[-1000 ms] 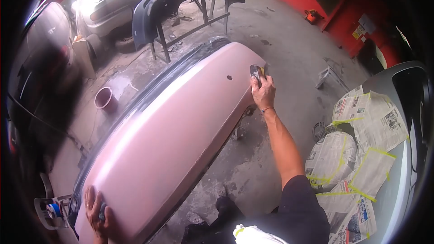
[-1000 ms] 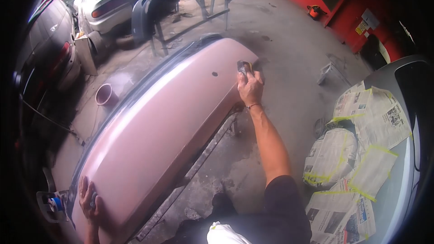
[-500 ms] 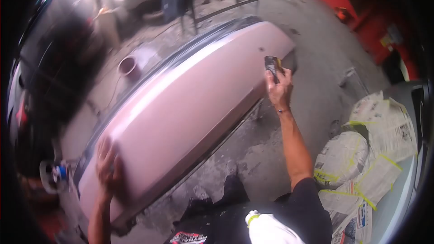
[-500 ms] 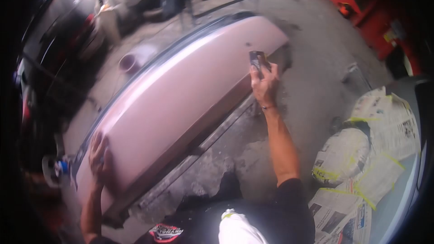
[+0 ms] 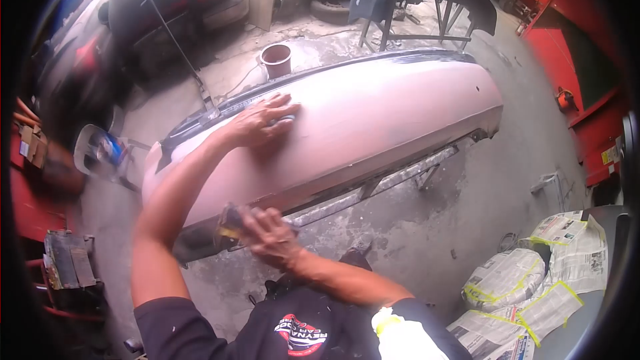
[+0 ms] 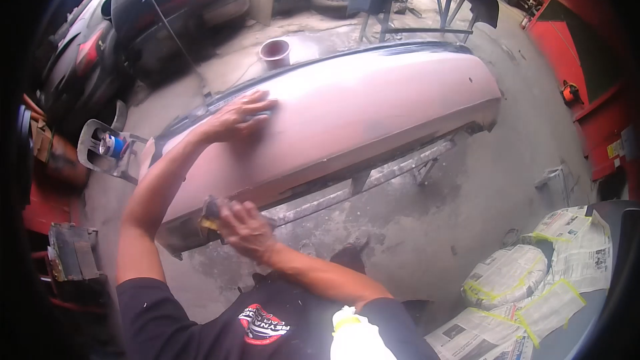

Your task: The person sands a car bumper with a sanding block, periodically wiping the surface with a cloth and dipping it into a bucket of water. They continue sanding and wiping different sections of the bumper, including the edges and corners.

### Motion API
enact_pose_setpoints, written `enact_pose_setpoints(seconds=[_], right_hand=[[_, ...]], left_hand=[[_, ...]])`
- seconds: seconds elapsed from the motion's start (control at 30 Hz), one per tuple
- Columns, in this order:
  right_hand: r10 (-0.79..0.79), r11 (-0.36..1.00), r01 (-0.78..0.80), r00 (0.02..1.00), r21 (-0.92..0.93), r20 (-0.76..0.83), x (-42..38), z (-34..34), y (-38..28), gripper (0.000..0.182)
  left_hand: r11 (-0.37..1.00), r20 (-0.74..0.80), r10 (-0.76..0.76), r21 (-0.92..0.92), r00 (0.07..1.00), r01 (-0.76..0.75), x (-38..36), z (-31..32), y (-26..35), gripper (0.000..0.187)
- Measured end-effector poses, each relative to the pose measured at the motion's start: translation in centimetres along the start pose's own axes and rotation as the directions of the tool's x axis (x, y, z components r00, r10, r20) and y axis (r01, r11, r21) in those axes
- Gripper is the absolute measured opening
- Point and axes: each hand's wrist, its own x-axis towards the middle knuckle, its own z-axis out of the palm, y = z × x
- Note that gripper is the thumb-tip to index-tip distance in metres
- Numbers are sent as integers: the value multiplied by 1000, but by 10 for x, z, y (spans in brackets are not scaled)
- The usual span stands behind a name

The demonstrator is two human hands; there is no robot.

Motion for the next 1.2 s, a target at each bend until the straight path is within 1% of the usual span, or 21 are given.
enact_pose_setpoints(seconds=[0.07, 0.1, 0.13, 0.2, 0.23, 0.27, 0.33, 0.43, 0.53, 0.57, 0.6, 0.63, 0.67, 0.73, 0.8, 0.87, 0.9, 0.93, 1.03, 1.1, 1.2], right_hand=[[182, 972, -186, 982, -140, -42, -15, -44, 42, 32], [293, 907, -341, 933, -248, -209, -28, -57, 80, 34], [253, 864, -332, 936, -378, -244, -21, -104, 116, 36], [517, 721, -638, 756, -271, -402, -40, -160, 185, 40], [686, 522, -818, 571, -240, -452, -52, -185, 220, 40], [549, 480, -760, 649, -438, -526, -84, -203, 274, 41], [589, 322, -837, 543, -442, -599, -102, -237, 334, 39], [637, 275, -869, 485, -411, -599, -107, -244, 345, 38], [525, 670, -664, 740, -332, -420, -57, -177, 223, 40], [379, 808, -465, 881, -362, -284, -41, -149, 177, 45], [273, 891, -315, 947, -326, -170, -22, -120, 133, 46], [211, 945, -231, 972, -232, -107, -17, -84, 103, 52], [96, 956, -102, 995, -275, -38, 0, -59, 73, 48], [-73, 990, 74, 997, -118, 10, 31, -9, 26, 34], [-94, 993, 97, 994, -69, 50, 55, 35, -12, 19], [-195, 980, 196, 943, 24, 268, 65, 63, -36, 21], [-223, 975, 223, 957, 21, 187, 69, 70, -43, 20], [-258, 966, 258, 960, 13, 104, 68, 70, -42, 19], [-213, 975, 216, 975, -42, 63, 48, 29, -10, 20], [-112, 981, 105, 993, -161, -35, 20, -10, 40, 20], [35, 898, -120, 979, -422, -203, -21, -79, 122, 45]], left_hand=[[998, -55, -67, 6, 996, 67, -42, 2, -20, 47], [986, -82, -168, 10, 982, 169, -68, 0, -28, 45], [974, -174, -224, -7, 959, 226, -98, 8, -47, 44], [931, -295, -349, -4, 889, 364, -151, 11, -56, 46], [917, -356, -376, -9, 856, 399, -179, 24, -74, 47], [898, -382, -419, -42, 823, 438, -196, 28, -73, 47], [889, -410, -433, -47, 803, 455, -209, 33, -75, 48], [883, -395, -450, -62, 801, 465, -201, 28, -71, 50], [882, -284, -464, -59, 839, 468, -202, 27, -86, 53], [883, -201, -469, -77, 860, 463, -204, 22, -88, 55], [887, -151, -461, -113, 874, 448, -206, 23, -97, 56], [888, -100, -455, -130, 885, 442, -205, 21, -102, 57], [878, -43, -470, -126, 882, 462, -202, 15, -99, 58], [879, -27, -464, -140, 886, 456, -204, 14, -103, 57], [878, -22, -458, -168, 889, 448, -211, 7, -104, 57], [891, -31, -431, -173, 902, 420, -212, 15, -113, 55], [919, -16, -383, -105, 924, 379, -215, 19, -126, 55], [879, -29, -460, -159, 888, 450, -210, 12, -109, 55], [902, -103, -429, -100, 897, 420, -214, 19, -108, 51], [884, -166, -461, -169, 871, 436, -212, 21, -103, 50], [877, -272, -481, -153, 834, 456, -218, 36, -100, 48]])
